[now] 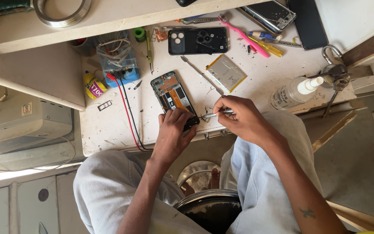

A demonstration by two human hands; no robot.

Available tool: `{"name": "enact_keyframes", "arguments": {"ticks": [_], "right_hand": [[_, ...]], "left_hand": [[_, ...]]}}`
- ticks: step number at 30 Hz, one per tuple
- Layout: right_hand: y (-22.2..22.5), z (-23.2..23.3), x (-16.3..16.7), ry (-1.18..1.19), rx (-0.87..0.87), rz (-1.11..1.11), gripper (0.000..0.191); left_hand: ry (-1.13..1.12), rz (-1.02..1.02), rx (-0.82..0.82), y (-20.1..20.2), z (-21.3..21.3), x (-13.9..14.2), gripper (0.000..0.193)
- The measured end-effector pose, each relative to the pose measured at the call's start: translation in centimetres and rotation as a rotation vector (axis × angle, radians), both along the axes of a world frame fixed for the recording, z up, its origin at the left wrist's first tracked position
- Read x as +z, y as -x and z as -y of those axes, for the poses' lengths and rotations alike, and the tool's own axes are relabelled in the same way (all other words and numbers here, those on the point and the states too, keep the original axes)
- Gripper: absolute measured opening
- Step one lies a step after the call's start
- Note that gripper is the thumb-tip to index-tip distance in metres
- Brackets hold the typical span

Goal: The person repairs a disassembled smartphone at a cluttered workbench. They use a screwdriver on the phone's internal components, manipulate the exposed board and flex cables by hand, and touch multimeter probes to the device while other phones, a battery, and repair tools lie around the bench.

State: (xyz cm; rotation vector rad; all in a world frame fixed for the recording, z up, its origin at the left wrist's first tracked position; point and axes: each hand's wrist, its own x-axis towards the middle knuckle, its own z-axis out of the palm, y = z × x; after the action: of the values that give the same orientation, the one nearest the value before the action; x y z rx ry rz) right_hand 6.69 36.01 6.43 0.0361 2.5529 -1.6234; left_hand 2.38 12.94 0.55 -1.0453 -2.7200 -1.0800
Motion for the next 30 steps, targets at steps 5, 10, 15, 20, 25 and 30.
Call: {"name": "enact_keyframes", "arguments": {"ticks": [5, 10, 15, 20, 25, 30], "right_hand": [[-0.1, 0.1, 0.8, -0.036, 0.025, 0.028, 0.009], [0.2, 0.2, 1.0, -0.039, 0.011, 0.048, 0.01], [0.4, 0.0, 0.7, 0.054, -0.001, 0.072, 0.01], [0.5, -0.2, 0.3, 0.135, 0.001, 0.097, 0.009], [0.7, -0.3, 0.0, 0.205, 0.011, 0.154, 0.008], [0.7, -0.4, -0.1, 0.241, 0.02, 0.159, 0.006]], "left_hand": [[-0.009, 0.076, 0.016, 0.2, 0.0, 0.5, 0.032], [-0.053, 0.119, 0.008, 0.5, 0.2, 1.5, 0.044], [-0.14, 0.189, 0.056, 0.8, 0.8, 2.2, 0.044], [-0.13, 0.044, 0.08, 1.1, 0.7, 1.9, 0.033], [-0.124, 0.043, 0.059, 1.1, 0.5, 1.4, 0.017], [-0.144, 0.062, 0.049, 1.2, 0.7, 1.6, 0.012]]}}
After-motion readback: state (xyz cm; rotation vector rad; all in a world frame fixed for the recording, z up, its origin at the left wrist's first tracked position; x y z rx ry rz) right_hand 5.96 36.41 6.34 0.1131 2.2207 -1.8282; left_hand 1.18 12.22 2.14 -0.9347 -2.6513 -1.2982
